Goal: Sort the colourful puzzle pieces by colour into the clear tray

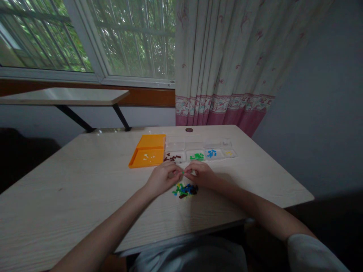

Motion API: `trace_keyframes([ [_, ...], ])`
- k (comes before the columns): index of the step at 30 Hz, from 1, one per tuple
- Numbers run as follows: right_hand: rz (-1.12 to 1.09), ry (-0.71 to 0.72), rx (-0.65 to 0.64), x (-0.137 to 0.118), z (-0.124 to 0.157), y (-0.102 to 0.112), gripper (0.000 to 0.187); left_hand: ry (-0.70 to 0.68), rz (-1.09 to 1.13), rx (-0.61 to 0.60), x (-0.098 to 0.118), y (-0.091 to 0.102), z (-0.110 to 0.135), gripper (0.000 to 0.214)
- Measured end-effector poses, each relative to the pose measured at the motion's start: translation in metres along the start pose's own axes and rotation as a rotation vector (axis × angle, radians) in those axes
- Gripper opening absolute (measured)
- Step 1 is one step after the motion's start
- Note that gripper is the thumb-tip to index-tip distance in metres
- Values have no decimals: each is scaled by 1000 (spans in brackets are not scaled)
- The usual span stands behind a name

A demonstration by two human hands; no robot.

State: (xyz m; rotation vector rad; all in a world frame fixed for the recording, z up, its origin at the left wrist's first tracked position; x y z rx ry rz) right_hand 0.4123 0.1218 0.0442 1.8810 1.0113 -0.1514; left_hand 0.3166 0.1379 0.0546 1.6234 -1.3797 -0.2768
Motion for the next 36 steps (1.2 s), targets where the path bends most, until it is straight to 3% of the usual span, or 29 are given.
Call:
trace_keyframes([
  [12, -39, 25, 79, -3, 0, 11, 7, -5, 78, -58, -1, -1, -2, 15],
  [19, 54, 37, 354, 2, -2, 58, 9, -11, 179, -383, -7, -11, 6, 12],
  [22, 72, 53, 412, 2, -2, 74, 9, -32, 203, -460, -6, -20, 11, 14],
  [28, 135, 55, 458, 2, -4, 86, 10, -62, 171, -490, -6, -34, 15, 16],
  [36, 135, 34, 458, 9, -3, 85, 11, -50, 122, -478, -12, -33, 15, 16],
])
Point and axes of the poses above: each hand's wrist, its own z-axis away from the middle knuckle, its own y-axis out of the back of the hand, x = y × z, the point moved 10 cm from there along -z, towards the middle knuckle, and after that the axes turned 7 degrees about -y, right-handed, at the moved point
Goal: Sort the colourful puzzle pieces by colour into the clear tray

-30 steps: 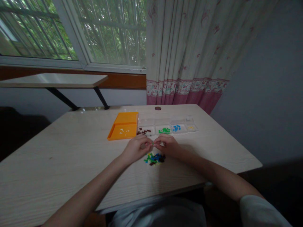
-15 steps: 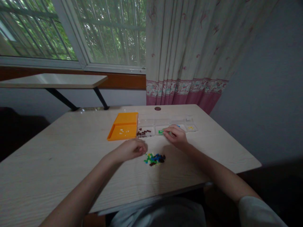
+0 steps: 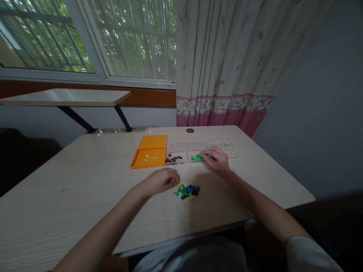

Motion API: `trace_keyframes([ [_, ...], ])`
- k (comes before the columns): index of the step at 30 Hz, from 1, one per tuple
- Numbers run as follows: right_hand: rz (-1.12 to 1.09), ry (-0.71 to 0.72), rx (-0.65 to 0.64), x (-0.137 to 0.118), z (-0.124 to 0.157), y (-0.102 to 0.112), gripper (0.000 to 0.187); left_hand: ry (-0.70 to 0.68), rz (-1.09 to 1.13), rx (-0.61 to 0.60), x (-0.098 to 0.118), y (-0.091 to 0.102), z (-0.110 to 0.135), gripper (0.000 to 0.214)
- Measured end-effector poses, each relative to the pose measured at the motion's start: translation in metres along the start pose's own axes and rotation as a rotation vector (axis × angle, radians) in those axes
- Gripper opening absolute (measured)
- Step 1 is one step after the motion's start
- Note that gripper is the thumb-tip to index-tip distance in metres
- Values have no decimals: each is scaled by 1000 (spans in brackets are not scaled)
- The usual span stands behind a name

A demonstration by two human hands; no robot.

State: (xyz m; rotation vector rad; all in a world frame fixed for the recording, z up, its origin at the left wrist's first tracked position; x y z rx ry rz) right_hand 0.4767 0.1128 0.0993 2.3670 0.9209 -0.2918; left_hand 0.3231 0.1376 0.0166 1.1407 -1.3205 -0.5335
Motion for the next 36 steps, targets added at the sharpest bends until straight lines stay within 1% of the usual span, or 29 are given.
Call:
trace_keyframes([
  [2, 21, -29, -29, 7, -1, -3, 12, 7, -6, 4, -2, 1, 1, 16],
  [4, 60, -70, -99, 18, -2, -8, 13, 8, -13, 9, -3, 2, 1, 15],
  [8, 202, -198, -283, 51, -1, -21, 15, -7, -7, 30, 0, 5, 0, 16],
  [11, 286, -270, -356, 71, 2, -26, 15, -23, 9, 39, 2, 7, 0, 19],
  [16, 337, -279, -454, 81, 7, -38, 17, -24, 18, 60, 1, 11, 2, 20],
  [20, 377, -286, -485, 84, 9, -40, 19, -5, 4, 65, 2, 14, 2, 19],
  [24, 327, -288, -458, 79, 8, -35, 24, 2, -27, 31, 4, 14, 2, 21],
  [27, 274, -262, -437, 67, 9, -35, 24, -11, -83, 26, 5, 13, 2, 21],
  [32, 177, -134, -501, 30, 22, -54, 20, -4, -198, 37, 6, 13, 3, 17],
  [36, 115, -39, -568, 3, 37, -69, 18, -6, -193, 34, 8, 12, 4, 16],
])
Point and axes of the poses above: each hand's wrist, its own z-axis away from the middle knuckle, its own y-axis out of the back of the hand, x = y × z, the point moved 10 cm from there along -z, towards the middle knuckle, and after that the axes turned 7 degrees about -y, right-handed, at the moved point
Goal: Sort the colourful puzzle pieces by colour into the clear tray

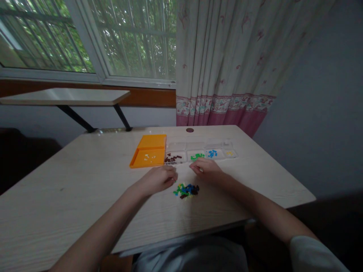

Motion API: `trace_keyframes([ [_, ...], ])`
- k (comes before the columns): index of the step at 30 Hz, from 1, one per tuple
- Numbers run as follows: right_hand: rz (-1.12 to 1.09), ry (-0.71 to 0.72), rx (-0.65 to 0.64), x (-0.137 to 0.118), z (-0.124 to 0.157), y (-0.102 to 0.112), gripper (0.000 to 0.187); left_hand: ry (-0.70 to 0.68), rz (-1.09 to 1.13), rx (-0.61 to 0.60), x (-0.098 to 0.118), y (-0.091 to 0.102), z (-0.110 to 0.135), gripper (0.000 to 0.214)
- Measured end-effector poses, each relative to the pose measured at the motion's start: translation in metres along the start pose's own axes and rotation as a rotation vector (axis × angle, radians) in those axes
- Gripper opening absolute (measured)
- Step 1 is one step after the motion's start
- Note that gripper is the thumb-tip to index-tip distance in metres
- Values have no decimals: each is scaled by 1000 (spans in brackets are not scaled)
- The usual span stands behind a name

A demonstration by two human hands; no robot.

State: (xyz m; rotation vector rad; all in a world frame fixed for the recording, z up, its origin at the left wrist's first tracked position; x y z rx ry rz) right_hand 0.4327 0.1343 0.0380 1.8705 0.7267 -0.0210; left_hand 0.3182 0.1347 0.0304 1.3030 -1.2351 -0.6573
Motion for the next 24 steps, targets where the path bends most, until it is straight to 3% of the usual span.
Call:
trace_keyframes([
  [7, -64, 45, -30, -22, 7, -8, 12, 37, 126, 172, -2, 6, -5, 13],
  [13, -143, -22, 47, -31, 7, -4, 6, 214, 375, 416, -17, 12, -7, 18],
  [18, -198, -78, 164, -26, 6, 2, 6, 202, 479, 430, -20, 7, -8, 21],
  [24, -246, -28, 210, -26, 5, 9, 4, 201, 451, 421, -18, 8, -8, 23],
])
Point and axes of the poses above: each hand's wrist, its own z-axis away from the middle knuckle, its own y-axis out of the back of the hand, x = y × z, the point moved 10 cm from there along -z, towards the middle knuckle, and after that the axes turned 7 degrees about -y, right-handed, at the moved point
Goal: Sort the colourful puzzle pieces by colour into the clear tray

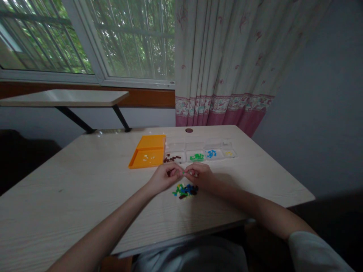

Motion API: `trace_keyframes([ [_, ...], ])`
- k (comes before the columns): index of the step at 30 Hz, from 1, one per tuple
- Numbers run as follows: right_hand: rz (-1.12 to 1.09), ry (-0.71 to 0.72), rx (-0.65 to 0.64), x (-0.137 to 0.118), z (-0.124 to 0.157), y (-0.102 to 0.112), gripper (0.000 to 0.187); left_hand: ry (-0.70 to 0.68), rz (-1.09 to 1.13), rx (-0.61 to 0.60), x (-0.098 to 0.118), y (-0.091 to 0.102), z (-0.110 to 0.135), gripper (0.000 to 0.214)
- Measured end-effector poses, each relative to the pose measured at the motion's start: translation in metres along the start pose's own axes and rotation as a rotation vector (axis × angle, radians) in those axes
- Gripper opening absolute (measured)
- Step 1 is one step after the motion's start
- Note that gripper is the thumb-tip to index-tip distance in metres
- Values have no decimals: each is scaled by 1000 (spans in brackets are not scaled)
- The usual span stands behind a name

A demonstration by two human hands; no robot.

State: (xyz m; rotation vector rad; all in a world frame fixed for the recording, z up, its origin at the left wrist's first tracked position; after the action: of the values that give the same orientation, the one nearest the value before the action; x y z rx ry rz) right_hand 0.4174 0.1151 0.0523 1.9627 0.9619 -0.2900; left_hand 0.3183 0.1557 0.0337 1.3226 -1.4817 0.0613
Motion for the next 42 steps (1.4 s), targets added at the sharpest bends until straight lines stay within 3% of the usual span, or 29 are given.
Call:
trace_keyframes([
  [22, -31, 61, -58, -4, 3, -3, 6, -121, -153, 0, 19, 4, 2, 11],
  [25, -9, 102, -14, -6, 1, 5, 7, -102, -125, -57, 15, 4, 2, 13],
  [31, 48, 242, 184, -10, -2, 39, 9, -150, -185, -331, 11, -11, 9, 15],
  [42, 127, 265, 257, -1, -4, 57, 10, -162, -256, -429, 11, -24, 14, 17],
])
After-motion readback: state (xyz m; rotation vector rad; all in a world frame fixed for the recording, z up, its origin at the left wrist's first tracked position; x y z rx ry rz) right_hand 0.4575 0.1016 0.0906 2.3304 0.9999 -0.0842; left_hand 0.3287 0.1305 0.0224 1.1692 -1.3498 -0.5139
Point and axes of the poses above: each hand's wrist, its own z-axis away from the middle knuckle, its own y-axis out of the back of the hand, x = y × z, the point moved 10 cm from there along -z, towards the middle knuckle, and after that the axes turned 7 degrees about -y, right-handed, at the moved point
